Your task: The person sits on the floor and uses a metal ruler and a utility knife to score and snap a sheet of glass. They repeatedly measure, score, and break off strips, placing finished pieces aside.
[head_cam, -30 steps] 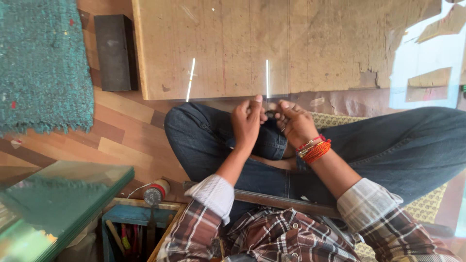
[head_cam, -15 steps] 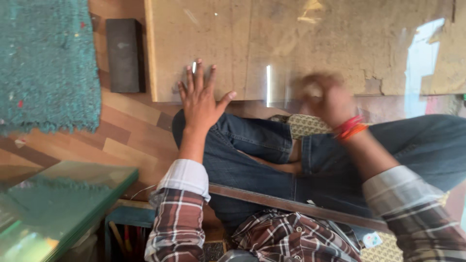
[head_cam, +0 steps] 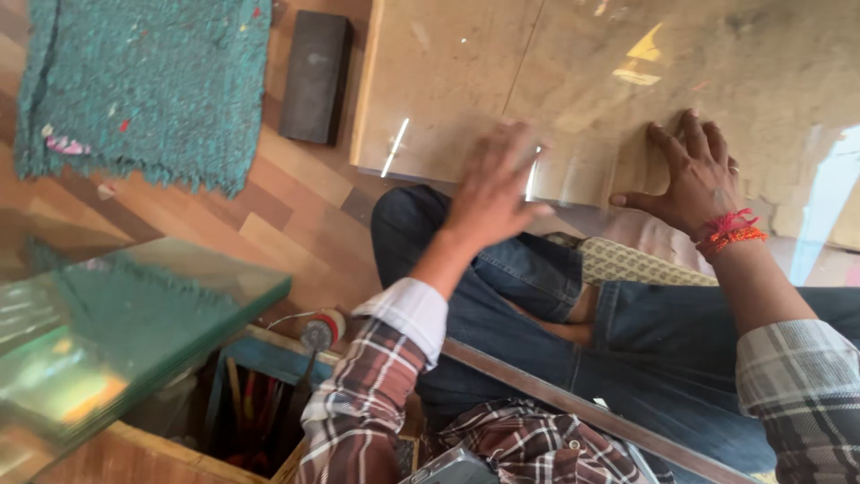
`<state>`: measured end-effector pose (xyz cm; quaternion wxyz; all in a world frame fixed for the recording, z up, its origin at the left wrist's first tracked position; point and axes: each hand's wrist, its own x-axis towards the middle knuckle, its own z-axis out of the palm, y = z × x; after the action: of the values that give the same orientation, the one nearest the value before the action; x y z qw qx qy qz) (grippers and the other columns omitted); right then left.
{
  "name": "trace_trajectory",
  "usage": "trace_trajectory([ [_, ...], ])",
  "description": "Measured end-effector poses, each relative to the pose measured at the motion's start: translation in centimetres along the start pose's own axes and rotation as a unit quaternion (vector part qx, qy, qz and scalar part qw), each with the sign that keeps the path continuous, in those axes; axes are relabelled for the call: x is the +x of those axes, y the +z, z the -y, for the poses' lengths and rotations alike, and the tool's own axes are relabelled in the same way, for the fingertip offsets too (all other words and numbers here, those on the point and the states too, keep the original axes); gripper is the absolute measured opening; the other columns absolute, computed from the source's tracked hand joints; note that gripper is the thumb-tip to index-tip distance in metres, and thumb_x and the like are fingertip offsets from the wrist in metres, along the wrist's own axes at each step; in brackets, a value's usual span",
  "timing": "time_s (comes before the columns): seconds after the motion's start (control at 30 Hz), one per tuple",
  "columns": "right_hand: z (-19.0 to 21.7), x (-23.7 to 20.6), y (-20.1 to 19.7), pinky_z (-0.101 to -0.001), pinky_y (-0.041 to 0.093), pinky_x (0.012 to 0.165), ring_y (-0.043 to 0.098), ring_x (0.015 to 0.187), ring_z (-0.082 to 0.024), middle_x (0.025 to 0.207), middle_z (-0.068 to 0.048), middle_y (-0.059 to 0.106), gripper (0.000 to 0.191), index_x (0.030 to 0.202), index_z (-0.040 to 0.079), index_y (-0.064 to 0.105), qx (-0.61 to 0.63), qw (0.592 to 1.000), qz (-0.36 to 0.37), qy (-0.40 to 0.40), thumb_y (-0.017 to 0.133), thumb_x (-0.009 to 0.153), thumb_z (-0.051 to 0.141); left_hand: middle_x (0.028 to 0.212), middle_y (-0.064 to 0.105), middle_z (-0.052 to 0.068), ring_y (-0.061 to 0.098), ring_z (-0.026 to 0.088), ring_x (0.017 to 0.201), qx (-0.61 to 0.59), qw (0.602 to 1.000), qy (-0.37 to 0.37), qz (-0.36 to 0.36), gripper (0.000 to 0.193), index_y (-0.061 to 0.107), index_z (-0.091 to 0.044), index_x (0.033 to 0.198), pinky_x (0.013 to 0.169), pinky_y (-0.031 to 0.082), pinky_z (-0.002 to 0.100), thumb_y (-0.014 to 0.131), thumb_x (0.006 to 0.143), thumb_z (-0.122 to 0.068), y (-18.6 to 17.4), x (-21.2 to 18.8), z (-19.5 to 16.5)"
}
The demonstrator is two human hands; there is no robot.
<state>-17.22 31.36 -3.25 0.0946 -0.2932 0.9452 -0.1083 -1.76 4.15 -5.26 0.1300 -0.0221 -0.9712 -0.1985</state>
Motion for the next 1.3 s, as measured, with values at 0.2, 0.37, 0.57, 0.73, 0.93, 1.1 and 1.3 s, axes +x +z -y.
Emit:
trace_trajectory([
  [0.2, 5.1, 1.9, 1.3, -0.0728, 0.029, 0.11, 0.022, 0.153, -0.049, 0.169, -0.026, 0.028, 0.116, 0.155, 0.019, 0.053, 0.005, 0.998, -0.003, -0.065, 0.082, 0.057, 0.075, 0.164, 0.028, 0.018, 0.024, 0.044, 0.154, -0.013, 0.997, -0.055, 0.046, 0.092, 0.049, -0.012, 0.146, 0.124, 0.029, 0.058, 0.085, 0.072, -0.053, -0.8, -1.3, -0.9],
  [0.37, 9.7, 3.3, 2.4, -0.0731, 0.027, 0.111, 0.024, 0.153, -0.049, 0.17, -0.024, 0.03, 0.116, 0.156, 0.019, 0.053, 0.018, 0.994, -0.004, -0.108, 0.081, 0.059, 0.076, 0.159, 0.03, 0.02, 0.025, 0.046, 0.15, -0.007, 0.99, -0.135, 0.042, 0.094, 0.053, -0.008, 0.138, 0.119, 0.03, 0.062, 0.09, 0.063, -0.051, -2.9, -3.0, 1.2],
  [0.57, 13.0, 5.5, 2.6, -0.0711, 0.027, 0.116, 0.023, 0.156, -0.047, 0.171, -0.022, 0.028, 0.115, 0.155, 0.02, 0.052, 0.029, 0.989, 0.018, -0.143, 0.082, 0.058, 0.074, 0.158, 0.034, 0.019, 0.031, 0.047, 0.149, 0.048, 0.984, -0.173, -0.004, 0.081, 0.056, -0.009, 0.135, 0.117, 0.036, 0.061, 0.091, 0.069, -0.038, -3.3, -4.1, 3.0],
  [0.73, 14.7, 7.6, 3.2, -0.0716, 0.022, 0.115, 0.017, 0.154, -0.05, 0.171, -0.023, 0.023, 0.116, 0.158, 0.021, 0.049, 0.027, 0.986, 0.035, -0.161, 0.083, 0.059, 0.071, 0.156, 0.037, 0.02, 0.031, 0.048, 0.148, 0.019, 0.978, -0.206, -0.025, 0.08, 0.056, -0.008, 0.133, 0.115, 0.036, 0.063, 0.091, 0.068, -0.039, -3.8, -4.3, 4.6],
  [0.93, 15.8, 9.1, 4.2, -0.0717, 0.023, 0.115, 0.019, 0.152, -0.05, 0.169, -0.023, 0.024, 0.118, 0.155, 0.018, 0.049, 0.021, 0.983, 0.021, -0.179, 0.083, 0.058, 0.074, 0.154, 0.039, 0.02, 0.032, 0.048, 0.147, 0.019, 0.976, -0.214, -0.033, 0.079, 0.057, -0.008, 0.129, 0.114, 0.035, 0.063, 0.092, 0.066, -0.039, -4.8, -4.3, 6.2],
  [1.1, 16.7, 6.1, 2.9, -0.0608, 0.038, 0.114, 0.039, 0.145, -0.046, 0.16, -0.023, 0.043, 0.077, 0.146, 0.013, 0.059, 0.082, 0.966, -0.044, -0.241, 0.083, 0.081, 0.047, 0.151, 0.045, 0.016, 0.04, 0.045, 0.144, 0.022, 0.974, -0.216, -0.07, 0.081, 0.058, -0.009, 0.126, 0.115, 0.04, 0.058, 0.095, 0.06, -0.038, -4.5, -4.0, 6.1],
  [1.3, 15.3, -10.2, -2.1, -0.0425, 0.057, 0.078, 0.07, 0.092, -0.032, 0.103, -0.013, 0.071, 0.036, 0.115, 0.006, 0.069, 0.251, 0.91, 0.105, -0.313, 0.075, 0.086, 0.026, 0.147, 0.049, 0.015, 0.046, 0.043, 0.14, 0.023, 0.975, -0.199, -0.093, 0.085, 0.063, -0.009, 0.124, 0.112, 0.044, 0.052, 0.098, 0.053, -0.04, -4.3, -3.2, 5.7],
])
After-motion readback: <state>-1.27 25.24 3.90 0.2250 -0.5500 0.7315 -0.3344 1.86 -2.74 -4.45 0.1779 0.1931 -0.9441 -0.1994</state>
